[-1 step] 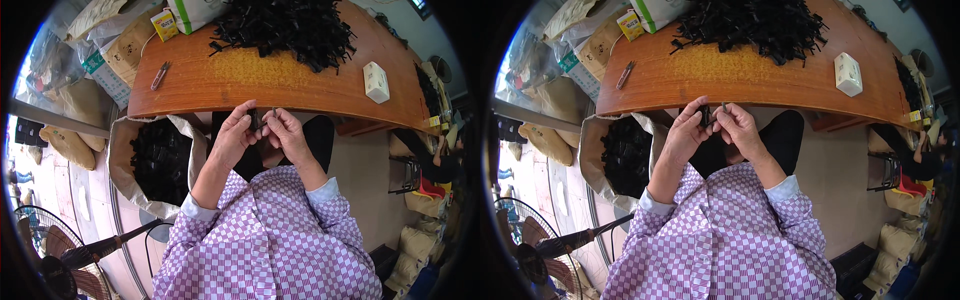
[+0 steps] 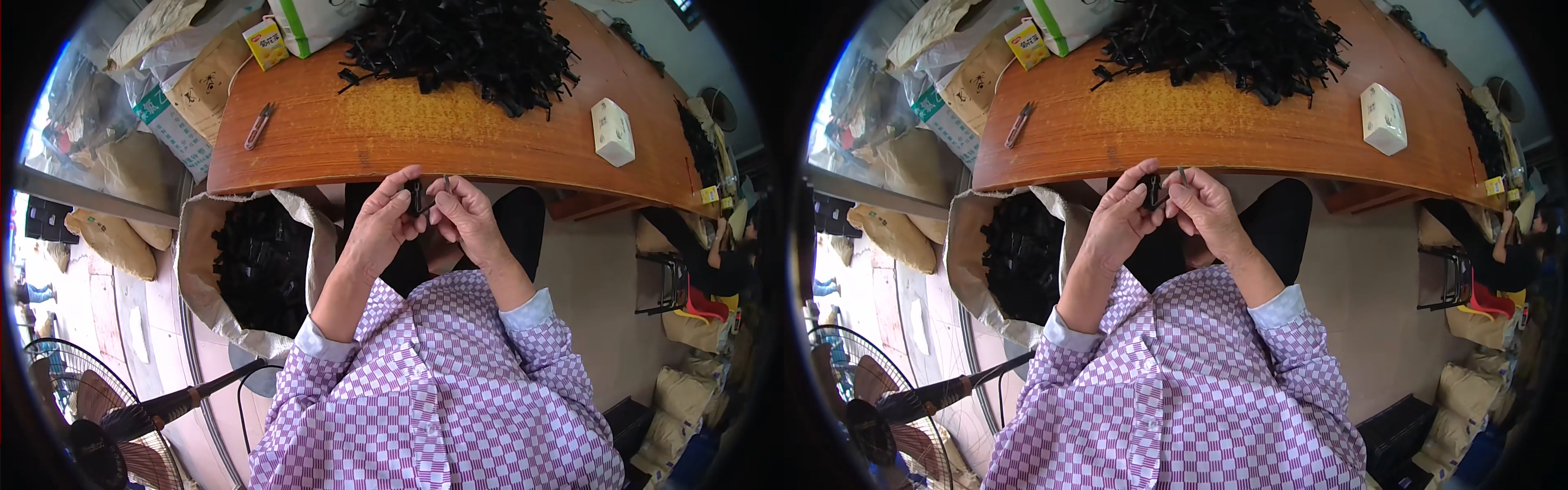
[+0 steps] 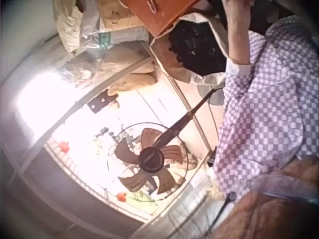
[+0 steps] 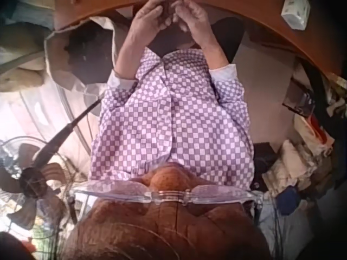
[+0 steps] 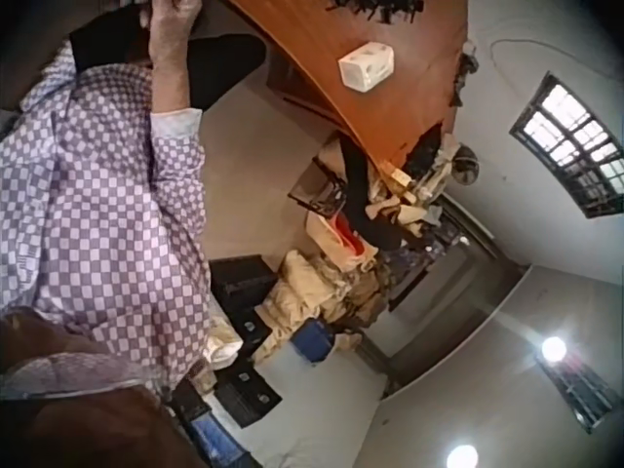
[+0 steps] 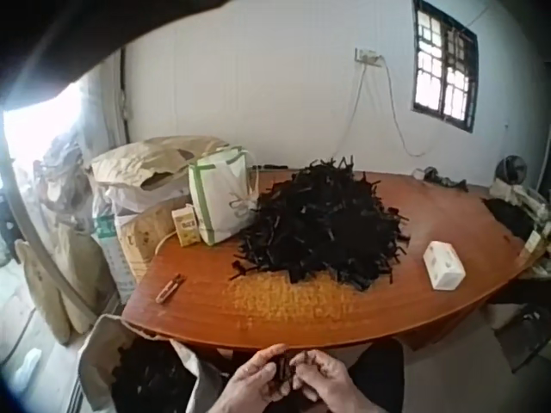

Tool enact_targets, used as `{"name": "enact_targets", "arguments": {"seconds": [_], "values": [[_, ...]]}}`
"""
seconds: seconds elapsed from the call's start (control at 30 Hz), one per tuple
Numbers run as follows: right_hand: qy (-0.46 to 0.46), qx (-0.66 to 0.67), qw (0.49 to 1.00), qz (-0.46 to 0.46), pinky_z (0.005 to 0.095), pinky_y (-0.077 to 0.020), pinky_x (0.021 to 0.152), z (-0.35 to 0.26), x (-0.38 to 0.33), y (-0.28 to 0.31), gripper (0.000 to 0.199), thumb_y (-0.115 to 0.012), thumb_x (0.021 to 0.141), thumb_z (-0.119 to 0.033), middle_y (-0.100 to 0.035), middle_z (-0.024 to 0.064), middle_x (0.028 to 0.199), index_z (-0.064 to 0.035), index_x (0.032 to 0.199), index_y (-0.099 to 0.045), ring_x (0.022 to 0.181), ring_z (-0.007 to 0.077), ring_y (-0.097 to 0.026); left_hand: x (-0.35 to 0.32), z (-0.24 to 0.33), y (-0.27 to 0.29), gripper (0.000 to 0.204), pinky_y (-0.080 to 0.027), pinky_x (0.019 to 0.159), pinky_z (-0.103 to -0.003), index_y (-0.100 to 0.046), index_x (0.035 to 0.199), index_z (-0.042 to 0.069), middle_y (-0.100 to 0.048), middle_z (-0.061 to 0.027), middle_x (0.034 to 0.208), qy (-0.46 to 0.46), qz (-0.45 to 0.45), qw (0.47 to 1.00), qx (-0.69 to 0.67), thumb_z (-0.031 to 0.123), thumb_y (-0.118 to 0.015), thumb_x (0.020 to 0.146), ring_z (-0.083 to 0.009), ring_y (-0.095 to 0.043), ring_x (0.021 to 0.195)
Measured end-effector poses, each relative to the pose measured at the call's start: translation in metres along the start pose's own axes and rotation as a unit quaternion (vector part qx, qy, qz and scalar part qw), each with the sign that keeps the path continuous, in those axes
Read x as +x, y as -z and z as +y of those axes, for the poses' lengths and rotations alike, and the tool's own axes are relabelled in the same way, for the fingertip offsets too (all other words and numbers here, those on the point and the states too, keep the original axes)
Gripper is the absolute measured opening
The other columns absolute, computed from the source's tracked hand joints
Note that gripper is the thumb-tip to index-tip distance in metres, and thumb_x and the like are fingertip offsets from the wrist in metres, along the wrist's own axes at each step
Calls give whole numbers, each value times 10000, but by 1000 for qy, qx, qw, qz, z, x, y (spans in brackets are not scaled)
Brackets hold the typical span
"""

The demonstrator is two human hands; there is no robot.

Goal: Manually assembling small black plastic components by inserting small pins or clips into them at a workbench.

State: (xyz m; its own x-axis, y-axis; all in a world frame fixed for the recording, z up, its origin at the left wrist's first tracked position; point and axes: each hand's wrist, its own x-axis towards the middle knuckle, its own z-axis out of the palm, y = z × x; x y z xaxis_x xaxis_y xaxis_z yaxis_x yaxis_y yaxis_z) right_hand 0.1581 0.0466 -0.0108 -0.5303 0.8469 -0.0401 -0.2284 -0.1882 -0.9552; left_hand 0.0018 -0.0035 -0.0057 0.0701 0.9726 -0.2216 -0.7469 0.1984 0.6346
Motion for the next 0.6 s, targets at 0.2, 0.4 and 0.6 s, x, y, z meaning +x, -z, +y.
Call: {"name": "enact_targets", "arguments": {"seconds": [0.2,0.4,0.6], "values": [[-79,161,983,-33,129,-334,440,-16,-7,13,232,-646,891,-234,-583,-31,768,-68,1040,-582,558,7,-485,1,-6,-2,330,-498,667,-206,-513,1268,78,-589,-1,1054,54,-133,989,30,145,-545,946,-108,-587,847],[-102,110,985,-89,133,-374,480,-12,-7,31,217,-658,884,-191,-575,-48,785,-61,1041,-585,631,10,-528,0,-7,-9,351,-490,662,-199,-488,1286,60,-589,-27,1000,36,-148,983,105,119,-544,944,-107,-592,816],[-42,-104,992,-51,153,-402,531,-16,-1,15,193,-647,894,-177,-575,-50,766,-56,1029,-580,658,8,-517,-3,-8,-9,376,-509,691,-216,-476,1299,42,-599,-24,936,-94,-80,897,425,-3,-499,926,-105,-609,808]]}}
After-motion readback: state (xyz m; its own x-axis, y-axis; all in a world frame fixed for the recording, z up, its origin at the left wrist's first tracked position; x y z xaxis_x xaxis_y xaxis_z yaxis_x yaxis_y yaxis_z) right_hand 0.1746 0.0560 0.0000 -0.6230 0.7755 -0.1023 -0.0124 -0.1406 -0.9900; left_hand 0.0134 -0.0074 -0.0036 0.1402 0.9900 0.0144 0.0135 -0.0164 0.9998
